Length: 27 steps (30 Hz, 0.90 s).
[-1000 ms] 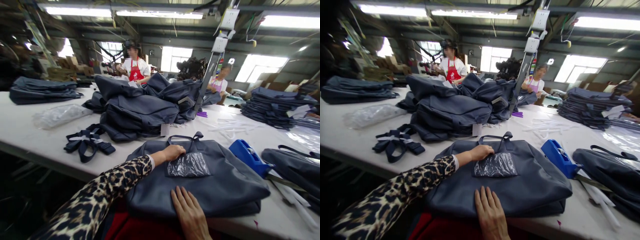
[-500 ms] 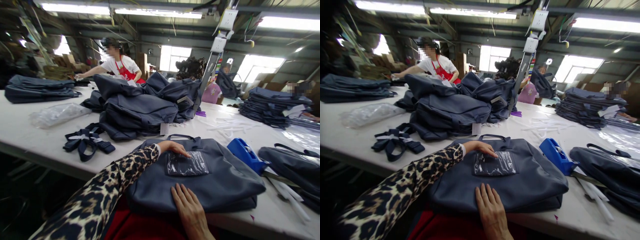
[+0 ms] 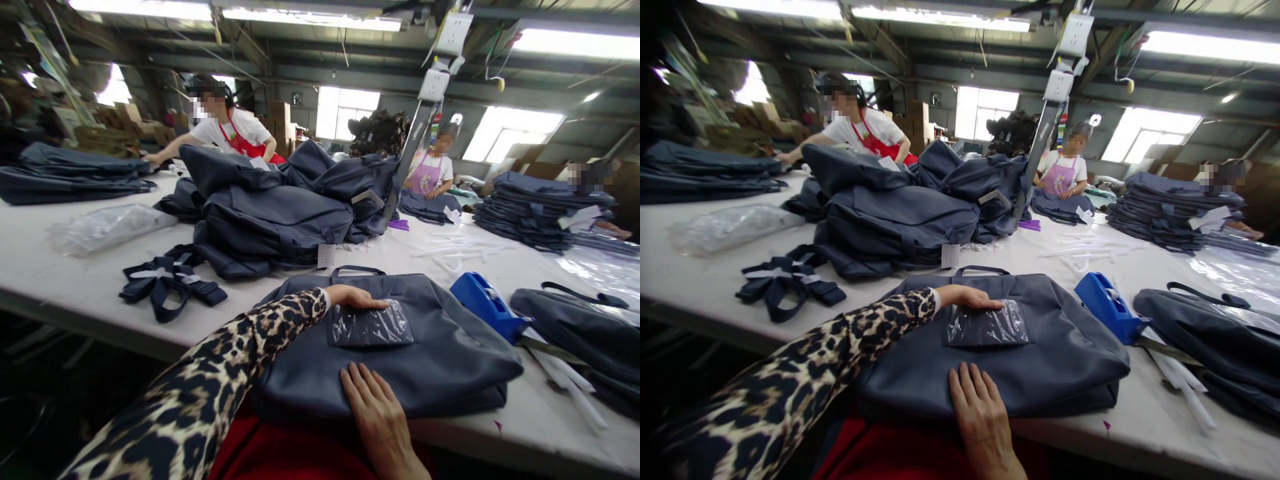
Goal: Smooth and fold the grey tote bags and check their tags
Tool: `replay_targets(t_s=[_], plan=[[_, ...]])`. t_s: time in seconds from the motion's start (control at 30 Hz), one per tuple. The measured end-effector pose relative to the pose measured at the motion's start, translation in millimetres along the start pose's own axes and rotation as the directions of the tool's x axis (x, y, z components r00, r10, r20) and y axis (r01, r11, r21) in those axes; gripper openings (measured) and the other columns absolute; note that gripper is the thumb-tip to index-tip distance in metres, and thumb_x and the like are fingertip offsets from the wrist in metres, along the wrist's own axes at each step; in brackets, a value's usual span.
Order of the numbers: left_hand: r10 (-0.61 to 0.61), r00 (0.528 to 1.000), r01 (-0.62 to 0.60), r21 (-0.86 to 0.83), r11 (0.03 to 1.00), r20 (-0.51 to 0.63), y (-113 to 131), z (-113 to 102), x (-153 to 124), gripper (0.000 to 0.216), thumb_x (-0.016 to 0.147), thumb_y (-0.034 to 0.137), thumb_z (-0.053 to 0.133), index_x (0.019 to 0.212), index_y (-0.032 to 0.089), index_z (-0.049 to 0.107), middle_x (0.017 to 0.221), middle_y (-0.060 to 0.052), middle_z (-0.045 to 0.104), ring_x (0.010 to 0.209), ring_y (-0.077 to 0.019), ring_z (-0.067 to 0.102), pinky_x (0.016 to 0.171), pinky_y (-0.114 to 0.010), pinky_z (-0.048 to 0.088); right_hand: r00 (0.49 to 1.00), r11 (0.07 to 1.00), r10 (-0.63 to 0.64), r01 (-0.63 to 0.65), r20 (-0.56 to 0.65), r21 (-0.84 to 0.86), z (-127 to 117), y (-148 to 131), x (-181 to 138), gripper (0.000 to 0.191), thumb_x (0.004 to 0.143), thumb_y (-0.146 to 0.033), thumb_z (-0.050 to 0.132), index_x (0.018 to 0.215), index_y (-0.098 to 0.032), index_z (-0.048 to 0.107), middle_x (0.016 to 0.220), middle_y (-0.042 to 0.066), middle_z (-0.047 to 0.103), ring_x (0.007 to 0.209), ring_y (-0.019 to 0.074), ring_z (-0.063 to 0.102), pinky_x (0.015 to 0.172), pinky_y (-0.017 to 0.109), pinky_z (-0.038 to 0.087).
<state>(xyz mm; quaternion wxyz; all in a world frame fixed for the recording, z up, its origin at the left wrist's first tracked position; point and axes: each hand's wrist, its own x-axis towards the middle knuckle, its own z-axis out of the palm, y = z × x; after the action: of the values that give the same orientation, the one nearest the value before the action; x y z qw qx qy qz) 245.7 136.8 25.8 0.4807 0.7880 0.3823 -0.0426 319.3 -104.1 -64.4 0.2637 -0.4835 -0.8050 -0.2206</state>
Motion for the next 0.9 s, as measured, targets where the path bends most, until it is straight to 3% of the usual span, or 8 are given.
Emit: replay_targets(t_s=[0.13,0.2,0.37,0.57,0.67,0.73,0.8,0.9], plan=[[0.063,0.968,-0.050,0.059,0.997,-0.243,0,15,-12,0.050,0.080,0.058,0.067,0.109,0.018,0.062,0.130,-0.015,0.059,0.129,-0.0348,0.048,0.099,-0.037,0.042,1.000,1.000,0.002,-0.002,0.016,-0.008,1,-1,2,0.043,0.104,-0.018,0.027,0.128,-0.021,0.062,0.126,0.003,0.068,0.114,0.0202,0.062,0.100,0.035,0.042],[0.080,0.962,-0.071,0.044,0.996,-0.260,-3,17,-17,0.052,0.080,0.056,0.068,0.115,0.019,0.059,0.135,-0.013,0.056,0.133,-0.0340,0.043,0.102,-0.037,0.039,0.999,1.000,-0.004,0.005,0.036,-0.010,-1,-1,3,0.041,0.103,-0.016,0.031,0.129,-0.021,0.061,0.127,0.004,0.067,0.115,0.0207,0.062,0.101,0.035,0.042],[0.080,0.996,-0.073,-0.140,0.988,0.044,-6,-4,-13,0.047,0.084,0.061,0.060,0.100,0.018,0.070,0.112,-0.007,0.070,0.108,-0.0263,0.062,0.092,-0.033,0.047,0.997,1.000,-0.015,0.017,0.077,-0.015,-3,0,2,0.039,0.101,-0.014,0.037,0.132,-0.020,0.059,0.129,0.005,0.066,0.117,0.0210,0.061,0.102,0.036,0.044],[0.020,0.917,0.100,-0.279,0.955,0.397,-8,-11,11,0.039,0.067,0.056,0.079,0.086,0.022,0.074,0.087,-0.006,0.075,0.084,-0.0264,0.069,0.078,-0.038,0.054,0.977,0.998,0.010,-0.024,0.214,0.060,-13,0,6,0.046,0.090,-0.018,0.061,0.136,-0.022,0.056,0.134,0.006,0.063,0.119,0.0246,0.061,0.101,0.038,0.048],[0.028,0.908,0.135,-0.356,0.925,0.418,-18,-6,19,0.041,0.063,0.055,0.083,0.083,0.021,0.073,0.086,-0.007,0.075,0.081,-0.0267,0.070,0.077,-0.039,0.055,0.924,0.961,-0.023,-0.085,0.382,0.262,-37,15,19,0.063,0.084,-0.040,0.071,0.142,-0.024,0.050,0.142,0.007,0.056,0.125,0.0263,0.056,0.103,0.039,0.049],[0.063,0.924,0.116,-0.434,0.894,0.377,-27,-3,19,0.043,0.062,0.055,0.084,0.081,0.018,0.073,0.081,-0.008,0.074,0.077,-0.0255,0.069,0.075,-0.038,0.055,0.879,0.924,0.007,-0.188,0.476,0.332,-49,30,29,0.050,0.092,-0.044,0.060,0.139,-0.026,0.054,0.146,0.006,0.052,0.129,0.0227,0.054,0.105,0.035,0.048],[0.112,0.944,0.068,-0.516,0.854,0.310,-35,0,17,0.045,0.061,0.054,0.086,0.080,0.016,0.072,0.077,-0.006,0.073,0.073,-0.0225,0.069,0.074,-0.035,0.054,0.852,0.917,0.124,-0.294,0.508,0.270,-50,44,37,0.033,0.099,-0.033,0.048,0.126,-0.023,0.065,0.142,0.008,0.056,0.125,0.0202,0.057,0.104,0.033,0.048],[0.175,0.960,-0.006,-0.610,0.792,0.217,-43,3,12,0.049,0.059,0.053,0.088,0.084,0.014,0.073,0.077,-0.005,0.073,0.068,-0.0176,0.067,0.072,-0.031,0.052,0.830,0.938,0.258,-0.338,0.495,0.078,-31,55,43,0.030,0.096,-0.021,0.049,0.120,-0.015,0.067,0.130,0.013,0.063,0.114,0.0243,0.062,0.098,0.036,0.052]])
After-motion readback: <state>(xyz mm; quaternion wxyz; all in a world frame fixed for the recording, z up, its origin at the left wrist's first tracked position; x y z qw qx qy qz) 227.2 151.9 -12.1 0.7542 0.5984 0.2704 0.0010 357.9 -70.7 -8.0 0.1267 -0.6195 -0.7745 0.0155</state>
